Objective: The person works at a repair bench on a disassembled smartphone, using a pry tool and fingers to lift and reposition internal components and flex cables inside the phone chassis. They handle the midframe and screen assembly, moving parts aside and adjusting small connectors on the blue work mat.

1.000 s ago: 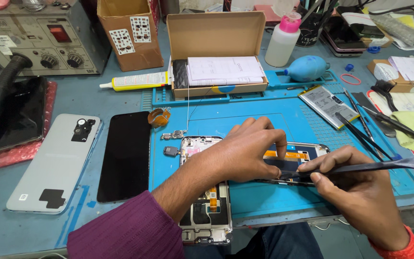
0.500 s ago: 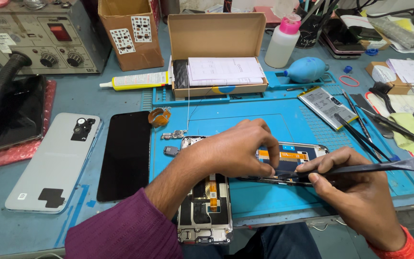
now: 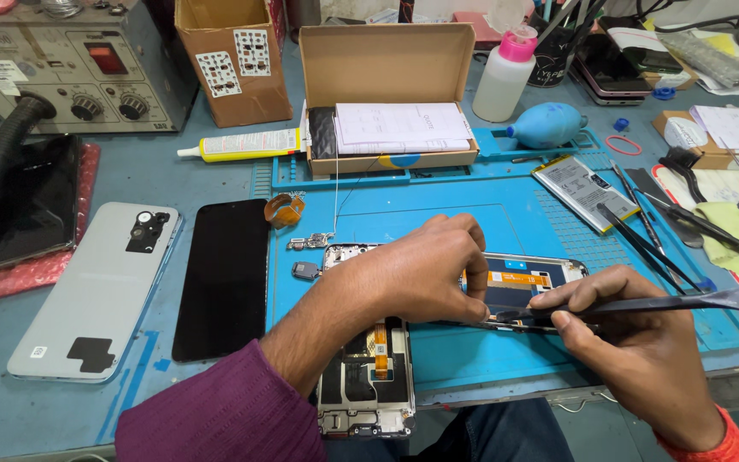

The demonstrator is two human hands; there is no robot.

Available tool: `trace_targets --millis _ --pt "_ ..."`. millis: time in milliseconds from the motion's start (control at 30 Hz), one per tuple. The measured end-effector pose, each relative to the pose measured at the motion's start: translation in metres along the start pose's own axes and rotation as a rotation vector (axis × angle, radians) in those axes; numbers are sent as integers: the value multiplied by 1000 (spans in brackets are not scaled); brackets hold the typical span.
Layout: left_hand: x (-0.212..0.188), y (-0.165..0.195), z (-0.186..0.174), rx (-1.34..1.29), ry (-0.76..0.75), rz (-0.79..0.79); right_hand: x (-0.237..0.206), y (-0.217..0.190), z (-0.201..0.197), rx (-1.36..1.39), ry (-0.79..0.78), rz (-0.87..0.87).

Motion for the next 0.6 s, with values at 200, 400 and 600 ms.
trace_targets --millis 200,400,600 --pt "0 0 1 7 14 -9 0 0 1 7 1 9" --pt "0 0 3 24 38 15 -1 0 0 -20 8 34" --pt "1 -1 4 32 32 0 0 0 0 -9 5 4"
Point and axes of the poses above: each hand's wrist, its own x-axis towards the middle knuckle, its own z-axis out of the palm, y = z × x, the point moved 4 cm from there along x, towards the middle knuckle, and after that the axes turned 12 degrees about -x, right-handed, at the moved point
